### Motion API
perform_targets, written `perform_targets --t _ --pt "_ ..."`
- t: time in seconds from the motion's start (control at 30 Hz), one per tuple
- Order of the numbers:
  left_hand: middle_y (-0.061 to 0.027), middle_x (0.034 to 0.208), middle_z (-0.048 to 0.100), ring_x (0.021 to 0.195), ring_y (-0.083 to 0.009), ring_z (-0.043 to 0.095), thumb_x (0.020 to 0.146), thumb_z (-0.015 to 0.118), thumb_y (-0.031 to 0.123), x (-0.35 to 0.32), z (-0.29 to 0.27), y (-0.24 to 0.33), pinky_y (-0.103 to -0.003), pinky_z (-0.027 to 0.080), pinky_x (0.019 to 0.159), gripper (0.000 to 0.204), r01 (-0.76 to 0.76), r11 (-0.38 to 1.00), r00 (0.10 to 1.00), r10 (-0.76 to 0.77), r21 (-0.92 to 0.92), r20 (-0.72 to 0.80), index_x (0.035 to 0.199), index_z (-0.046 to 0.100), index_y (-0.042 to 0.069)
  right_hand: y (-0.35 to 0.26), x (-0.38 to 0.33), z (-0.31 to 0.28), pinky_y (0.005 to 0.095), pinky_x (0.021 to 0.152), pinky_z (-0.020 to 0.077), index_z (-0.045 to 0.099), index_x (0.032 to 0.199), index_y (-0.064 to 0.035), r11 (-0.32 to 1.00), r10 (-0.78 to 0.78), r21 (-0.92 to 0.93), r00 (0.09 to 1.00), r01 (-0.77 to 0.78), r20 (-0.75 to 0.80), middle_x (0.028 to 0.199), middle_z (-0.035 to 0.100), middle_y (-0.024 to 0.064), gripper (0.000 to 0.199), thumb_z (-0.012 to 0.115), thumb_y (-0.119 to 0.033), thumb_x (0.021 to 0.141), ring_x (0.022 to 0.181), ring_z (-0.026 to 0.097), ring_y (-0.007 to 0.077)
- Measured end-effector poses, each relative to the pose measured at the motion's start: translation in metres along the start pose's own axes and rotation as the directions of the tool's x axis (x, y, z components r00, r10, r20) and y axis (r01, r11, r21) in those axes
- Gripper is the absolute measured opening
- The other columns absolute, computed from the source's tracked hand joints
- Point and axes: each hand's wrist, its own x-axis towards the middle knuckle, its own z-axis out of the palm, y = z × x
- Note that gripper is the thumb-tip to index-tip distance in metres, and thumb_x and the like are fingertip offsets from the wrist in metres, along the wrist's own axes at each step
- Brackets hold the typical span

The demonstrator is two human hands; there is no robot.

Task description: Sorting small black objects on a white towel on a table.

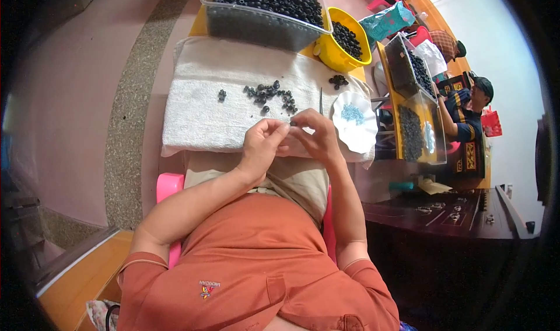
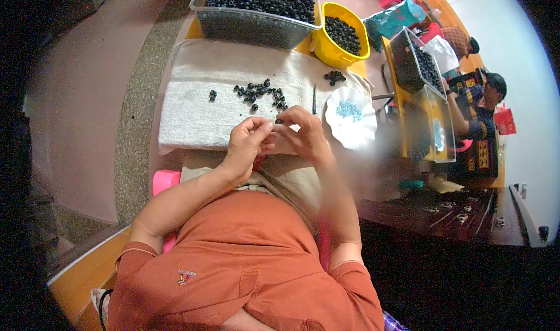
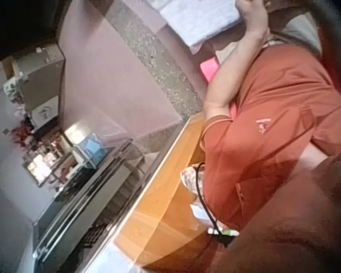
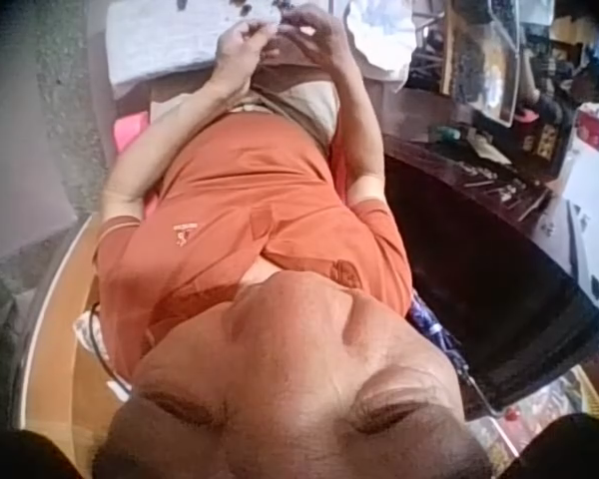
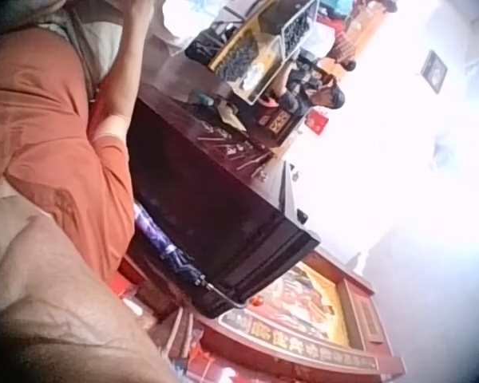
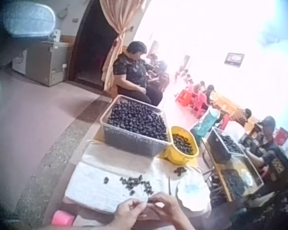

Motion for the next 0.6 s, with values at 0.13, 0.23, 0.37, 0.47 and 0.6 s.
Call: perform_targets --t 0.13,0.23,0.37,0.47,0.6 --pt "-0.0043 0.091 0.065 0.079 -0.0097 0.063 0.096 0.059 0.014 0.000 0.000 0.004 -0.026 0.054 0.072 0.010 0.026 0.997 0.997 -0.020 -0.074 0.077 0.100 0.060 0.005 -0.010 -0.004 0.000 0.0330 0.068 0.0502 0.066 0.093 -0.0015 0.997 -0.066 0.027 0.998 0.065 0.014 0.087 0.065 0.0118 0.020 0.077 -0.003 0.077 0.079 0.065 0.0231" --pt "-0.0044 0.090 0.065 0.083 -0.0112 0.064 0.095 0.060 0.012 -0.002 0.001 0.015 -0.027 0.055 0.075 0.009 0.134 0.988 0.986 -0.126 -0.073 0.104 0.101 0.059 0.006 -0.009 -0.008 0.000 0.0326 0.068 0.0501 0.066 0.094 -0.0016 0.996 -0.058 0.075 0.998 0.058 -0.001 0.086 0.065 0.0116 0.020 0.077 -0.003 0.076 0.078 0.065 0.0233" --pt "-0.0042 0.090 0.065 0.083 -0.0120 0.065 0.093 0.061 0.011 0.003 -0.003 0.017 -0.028 0.055 0.074 0.010 0.188 0.977 0.974 -0.173 -0.095 0.146 0.101 0.059 0.006 -0.010 -0.011 0.000 0.0310 0.068 0.0509 0.067 0.095 -0.0017 0.996 -0.041 0.084 0.999 0.041 -0.007 0.087 0.065 0.0114 0.021 0.077 -0.004 0.077 0.078 0.065 0.0218" --pt "-0.0035 0.089 0.064 0.082 -0.0116 0.064 0.092 0.063 0.011 0.003 -0.002 0.020 -0.028 0.056 0.073 0.010 0.211 0.976 0.966 -0.199 -0.061 0.162 0.100 0.059 0.007 -0.013 -0.015 0.000 0.0289 0.068 0.0517 0.068 0.097 -0.0010 0.992 -0.006 0.129 1.000 0.007 -0.015 0.088 0.065 0.0107 0.020 0.077 -0.004 0.078 0.079 0.065 0.0190" --pt "-0.0028 0.089 0.064 0.081 -0.0110 0.064 0.092 0.063 0.011 0.004 -0.005 0.017 -0.028 0.056 0.073 0.008 0.193 0.980 0.971 -0.182 -0.055 0.155 0.098 0.060 0.007 -0.014 -0.018 0.004 0.0270 0.070 0.0528 0.068 0.101 0.0005 0.975 0.027 0.220 0.999 -0.017 -0.040 0.090 0.066 0.0103 0.021 0.075 -0.002 0.081 0.080 0.065 0.0159"
